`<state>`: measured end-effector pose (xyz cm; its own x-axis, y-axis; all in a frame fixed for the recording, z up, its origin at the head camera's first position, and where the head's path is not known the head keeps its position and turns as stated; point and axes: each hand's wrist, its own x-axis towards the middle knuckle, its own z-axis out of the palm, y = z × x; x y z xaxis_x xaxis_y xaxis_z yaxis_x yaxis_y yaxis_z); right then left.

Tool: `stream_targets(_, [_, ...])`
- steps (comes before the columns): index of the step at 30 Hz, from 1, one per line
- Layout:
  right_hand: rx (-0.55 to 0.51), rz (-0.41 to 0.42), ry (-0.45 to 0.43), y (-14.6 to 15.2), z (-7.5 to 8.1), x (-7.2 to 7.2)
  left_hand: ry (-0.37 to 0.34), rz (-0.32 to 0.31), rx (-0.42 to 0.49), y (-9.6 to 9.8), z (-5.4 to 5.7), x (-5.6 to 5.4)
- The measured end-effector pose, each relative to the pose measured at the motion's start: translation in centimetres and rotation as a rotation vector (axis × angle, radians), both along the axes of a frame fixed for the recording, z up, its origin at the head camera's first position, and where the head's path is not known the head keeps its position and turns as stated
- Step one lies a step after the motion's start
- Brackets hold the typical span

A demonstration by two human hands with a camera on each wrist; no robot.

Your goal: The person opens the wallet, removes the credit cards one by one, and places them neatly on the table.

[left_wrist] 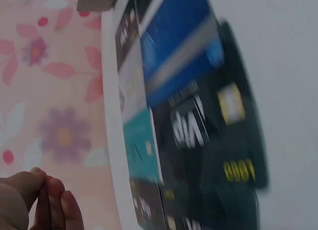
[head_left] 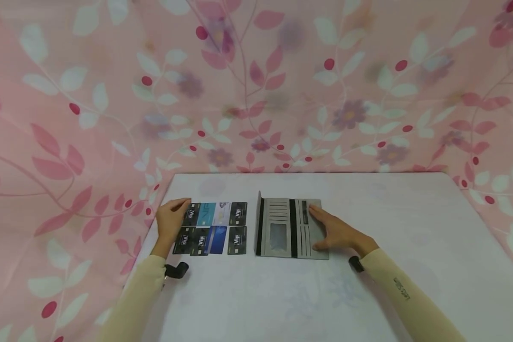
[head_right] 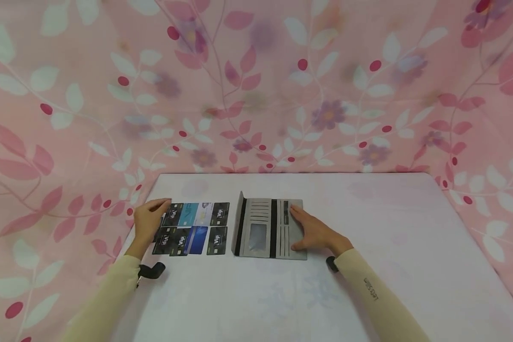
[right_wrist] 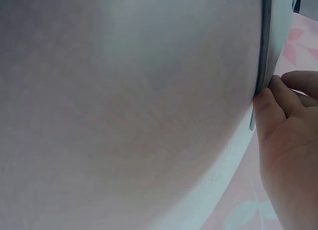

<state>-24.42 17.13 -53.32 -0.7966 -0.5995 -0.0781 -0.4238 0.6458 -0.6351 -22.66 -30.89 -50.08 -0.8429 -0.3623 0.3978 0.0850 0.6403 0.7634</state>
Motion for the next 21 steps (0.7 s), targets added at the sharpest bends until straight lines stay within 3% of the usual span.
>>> stream_targets(7, [0.003,-0.009,0.006,0.5,0.0,0.1,0.036,-0.381,0.217,9.9,0.0,-1.9])
stream_targets(10, [-0.002,-0.013,-0.005,0.6,0.0,0.2,-0.017,-0.53,0.265,14.2,0.4,-2.8])
stream_targets(13, [-0.004,-0.021,-0.009,0.6,0.0,0.2,-0.119,-0.669,0.288,17.7,0.7,-3.9])
stream_targets(17, [-0.014,-0.012,-0.002,0.4,-0.1,0.1,-0.29,-0.764,0.313,21.0,0.7,-5.2])
stream_targets(21, [-0.023,0.002,0.0,0.1,-0.1,-0.1,-0.468,-0.777,0.425,23.2,0.4,-5.9])
